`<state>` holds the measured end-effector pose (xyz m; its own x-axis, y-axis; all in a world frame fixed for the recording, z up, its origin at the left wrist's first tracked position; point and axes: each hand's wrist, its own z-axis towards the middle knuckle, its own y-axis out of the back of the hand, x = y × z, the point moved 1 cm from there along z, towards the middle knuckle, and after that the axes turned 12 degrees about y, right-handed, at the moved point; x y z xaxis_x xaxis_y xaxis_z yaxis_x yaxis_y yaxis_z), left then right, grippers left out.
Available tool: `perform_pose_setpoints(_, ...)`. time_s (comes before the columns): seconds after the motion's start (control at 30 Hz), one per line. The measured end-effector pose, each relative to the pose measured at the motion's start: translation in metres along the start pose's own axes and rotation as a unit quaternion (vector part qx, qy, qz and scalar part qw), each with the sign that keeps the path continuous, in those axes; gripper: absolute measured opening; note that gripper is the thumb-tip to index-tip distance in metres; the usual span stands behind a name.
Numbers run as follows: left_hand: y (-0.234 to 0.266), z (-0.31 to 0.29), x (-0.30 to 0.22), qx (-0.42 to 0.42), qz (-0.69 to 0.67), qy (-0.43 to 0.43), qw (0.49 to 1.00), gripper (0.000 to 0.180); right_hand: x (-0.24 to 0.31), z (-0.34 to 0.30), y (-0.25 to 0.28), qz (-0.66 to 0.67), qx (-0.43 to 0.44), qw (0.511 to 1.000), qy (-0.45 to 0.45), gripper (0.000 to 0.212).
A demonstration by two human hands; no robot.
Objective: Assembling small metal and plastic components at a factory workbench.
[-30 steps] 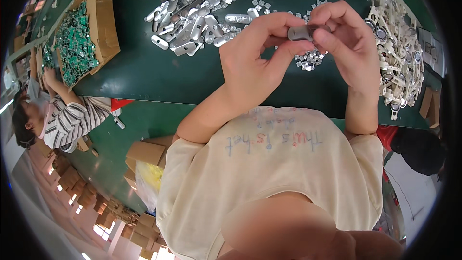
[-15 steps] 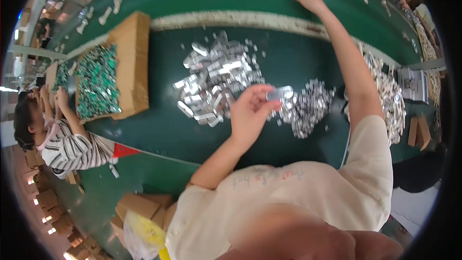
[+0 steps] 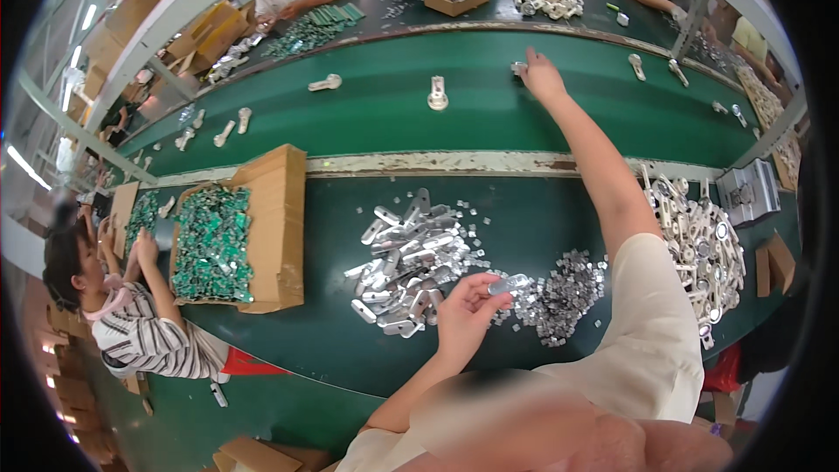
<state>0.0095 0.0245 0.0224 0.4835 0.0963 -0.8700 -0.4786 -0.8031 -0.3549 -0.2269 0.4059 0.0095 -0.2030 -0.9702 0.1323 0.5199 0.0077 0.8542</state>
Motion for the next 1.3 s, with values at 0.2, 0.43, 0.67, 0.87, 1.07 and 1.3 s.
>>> perform_pose_setpoints(0.2,-0.003,0.015,-0.005,-0.016,0.028,0.005,0.999,0.026,-0.003,-0.015,0.075,-0.094,0.182,0.97,0.131,0.025)
perform_pose_setpoints(0.43,0.002,0.003,-0.015,-0.002,-0.009,-0.016,1.0,0.027,-0.005,-0.059,0.073,-0.095,0.165,0.98,0.06,0.066)
perform_pose_setpoints(0.67,-0.005,-0.01,-0.024,-0.029,0.031,-0.039,0.998,0.029,-0.007,-0.119,0.057,0.11,0.146,0.98,0.083,0.035)
perform_pose_setpoints(0.87,-0.002,-0.018,-0.034,-0.001,0.053,-0.094,0.994,0.031,0.085,-0.175,0.199,0.463,0.198,0.863,0.048,0.03)
perform_pose_setpoints(1.07,-0.011,-0.019,-0.035,0.0,0.096,-0.106,0.99,0.032,0.148,-0.249,0.235,0.494,0.097,0.848,0.167,0.033)
perform_pose_setpoints(1.3,-0.021,-0.025,-0.033,0.054,0.13,-0.113,0.984,0.033,0.147,-0.268,0.242,0.407,0.066,0.884,0.22,0.034)
